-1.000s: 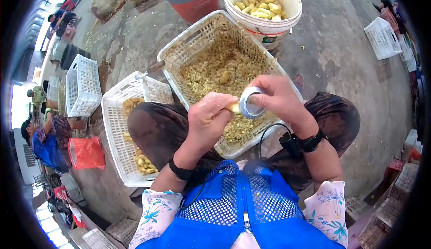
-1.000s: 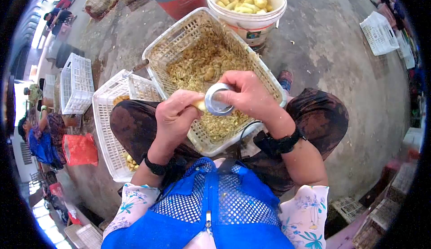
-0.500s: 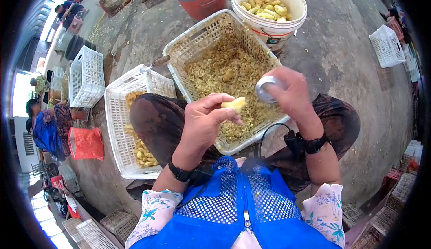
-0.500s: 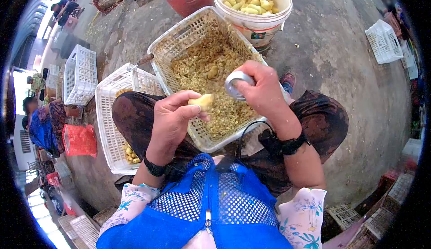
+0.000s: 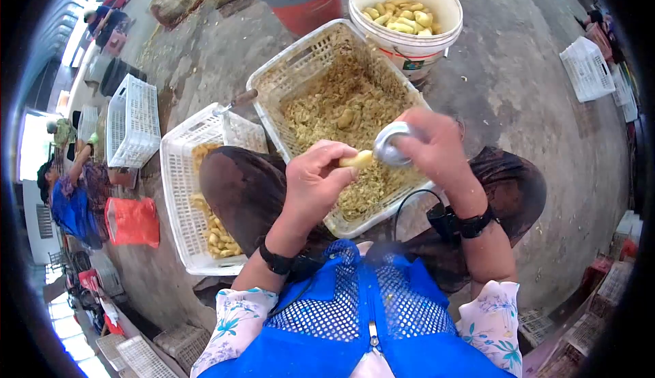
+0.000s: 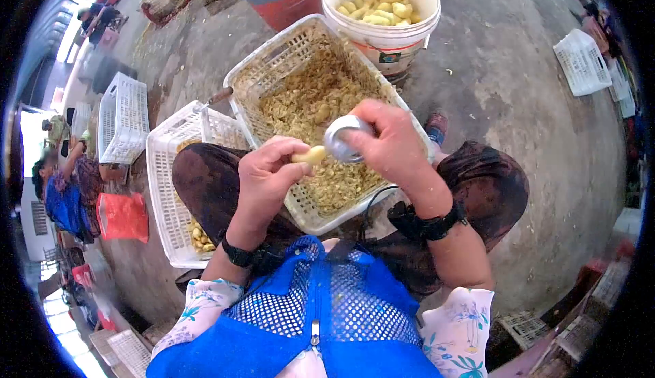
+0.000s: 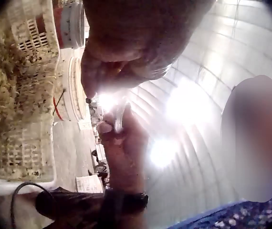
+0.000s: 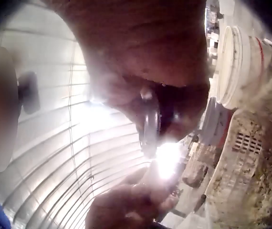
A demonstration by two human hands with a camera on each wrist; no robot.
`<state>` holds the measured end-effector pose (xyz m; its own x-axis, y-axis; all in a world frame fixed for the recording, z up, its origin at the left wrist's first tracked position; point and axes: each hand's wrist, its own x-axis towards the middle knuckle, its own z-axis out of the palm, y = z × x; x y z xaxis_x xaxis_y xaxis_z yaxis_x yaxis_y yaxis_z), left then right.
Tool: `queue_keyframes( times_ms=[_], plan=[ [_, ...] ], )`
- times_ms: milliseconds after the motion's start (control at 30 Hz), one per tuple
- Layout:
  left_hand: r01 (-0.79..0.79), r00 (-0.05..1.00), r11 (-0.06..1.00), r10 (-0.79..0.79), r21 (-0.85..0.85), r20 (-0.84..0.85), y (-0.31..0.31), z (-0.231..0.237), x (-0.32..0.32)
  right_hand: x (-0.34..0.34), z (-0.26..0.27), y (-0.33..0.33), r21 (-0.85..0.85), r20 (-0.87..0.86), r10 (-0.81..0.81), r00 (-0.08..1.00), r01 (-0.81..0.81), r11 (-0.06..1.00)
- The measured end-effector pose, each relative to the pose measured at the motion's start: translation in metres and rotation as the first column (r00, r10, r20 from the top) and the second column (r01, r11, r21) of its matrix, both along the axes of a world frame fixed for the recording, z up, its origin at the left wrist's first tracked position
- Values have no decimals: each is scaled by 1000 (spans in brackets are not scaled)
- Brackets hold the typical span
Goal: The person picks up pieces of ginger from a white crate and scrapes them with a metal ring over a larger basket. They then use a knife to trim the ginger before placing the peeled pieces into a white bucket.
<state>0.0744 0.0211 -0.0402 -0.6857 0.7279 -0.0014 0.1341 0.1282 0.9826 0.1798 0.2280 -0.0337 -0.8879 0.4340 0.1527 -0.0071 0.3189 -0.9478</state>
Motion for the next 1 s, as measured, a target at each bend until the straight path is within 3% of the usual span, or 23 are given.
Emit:
queue_keyframes(
  times_ms=[33,167,300,333,400,467,567,667,767,833,867,900,1000],
  plan=[
    [21,996,999,-23,-26,-81,1,-1,2,-1,-2,-2,28,39,39,998,-41,999],
    [70,997,997,-69,31,-33,16,-7,-2,4,-29,24,206,69,-144,987,127,970],
    [51,976,998,-39,-47,213,78,16,-23,15,-16,31,59,29,-249,968,247,967],
    [109,974,994,-108,4,199,100,20,-38,16,-12,33,27,51,-268,962,267,963],
    [6,913,988,-69,157,402,150,24,-62,20,-3,36,-41,101,-303,947,309,950],
    [-23,834,921,-196,388,516,191,15,-91,23,-4,41,-54,117,-303,946,311,949],
    [-129,825,919,-109,372,555,200,12,-100,21,-5,36,-131,103,-255,962,267,955],
    [-56,859,975,-63,215,508,147,26,-96,19,-11,30,-42,95,-219,971,224,974],
    [-107,947,957,16,270,321,70,65,-96,17,-12,20,69,146,-176,974,167,984],
    [-208,974,937,172,281,146,5,89,-103,14,-19,10,-44,216,-115,970,127,991],
    [-268,963,919,264,288,54,-26,95,-108,12,-20,7,4,229,-82,970,84,996],
    [-330,938,900,347,285,-9,-61,94,-117,10,-28,4,-82,222,-68,973,88,993],
    [-564,817,801,577,201,-8,-147,73,-139,-1,-15,-4,-152,242,29,970,8,988]
  ],
)
